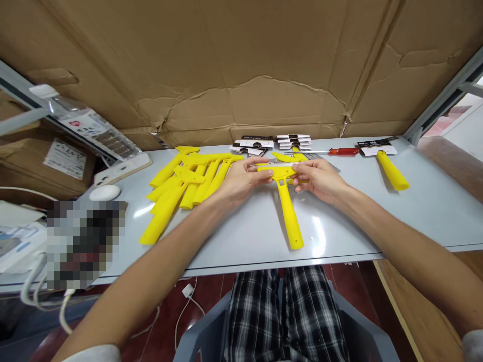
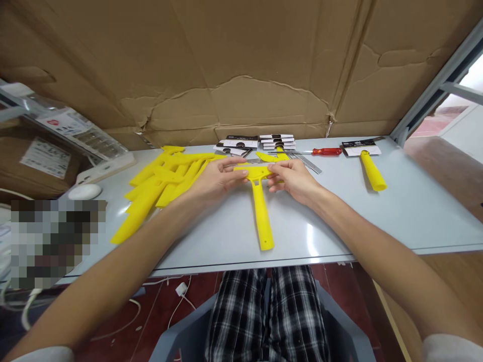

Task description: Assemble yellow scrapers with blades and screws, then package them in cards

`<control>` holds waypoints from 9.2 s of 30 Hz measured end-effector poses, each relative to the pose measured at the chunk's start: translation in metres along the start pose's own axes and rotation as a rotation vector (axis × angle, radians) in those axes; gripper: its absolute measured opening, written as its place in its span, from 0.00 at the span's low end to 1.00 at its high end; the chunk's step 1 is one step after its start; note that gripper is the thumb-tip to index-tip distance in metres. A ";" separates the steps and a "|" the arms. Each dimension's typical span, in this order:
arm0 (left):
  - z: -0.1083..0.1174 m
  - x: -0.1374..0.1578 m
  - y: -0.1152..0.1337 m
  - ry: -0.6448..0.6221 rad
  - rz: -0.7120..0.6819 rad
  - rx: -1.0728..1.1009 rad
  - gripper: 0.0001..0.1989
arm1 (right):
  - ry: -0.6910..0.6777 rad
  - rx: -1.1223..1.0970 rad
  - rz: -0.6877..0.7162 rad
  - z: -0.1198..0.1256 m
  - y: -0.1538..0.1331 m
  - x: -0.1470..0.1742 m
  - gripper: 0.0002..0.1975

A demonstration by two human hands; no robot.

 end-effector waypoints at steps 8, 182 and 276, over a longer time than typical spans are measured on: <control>-0.006 0.004 0.011 0.042 0.203 -0.080 0.10 | 0.071 -0.001 0.019 0.002 -0.003 -0.002 0.07; -0.017 0.022 -0.002 -0.203 -0.181 -0.357 0.21 | -0.178 0.266 0.284 0.014 -0.003 0.000 0.24; -0.027 0.030 -0.013 -0.205 -0.301 -0.564 0.18 | 0.017 0.401 0.420 -0.023 -0.007 0.015 0.15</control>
Point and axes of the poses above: each hand's wrist, its own x-axis away from the middle knuckle, its own z-axis out of the back of the hand, y = z × x, the point moved 1 cm from there along -x, towards the middle knuckle, and after that the axes turned 4 degrees about z, right-handed, at the moved point
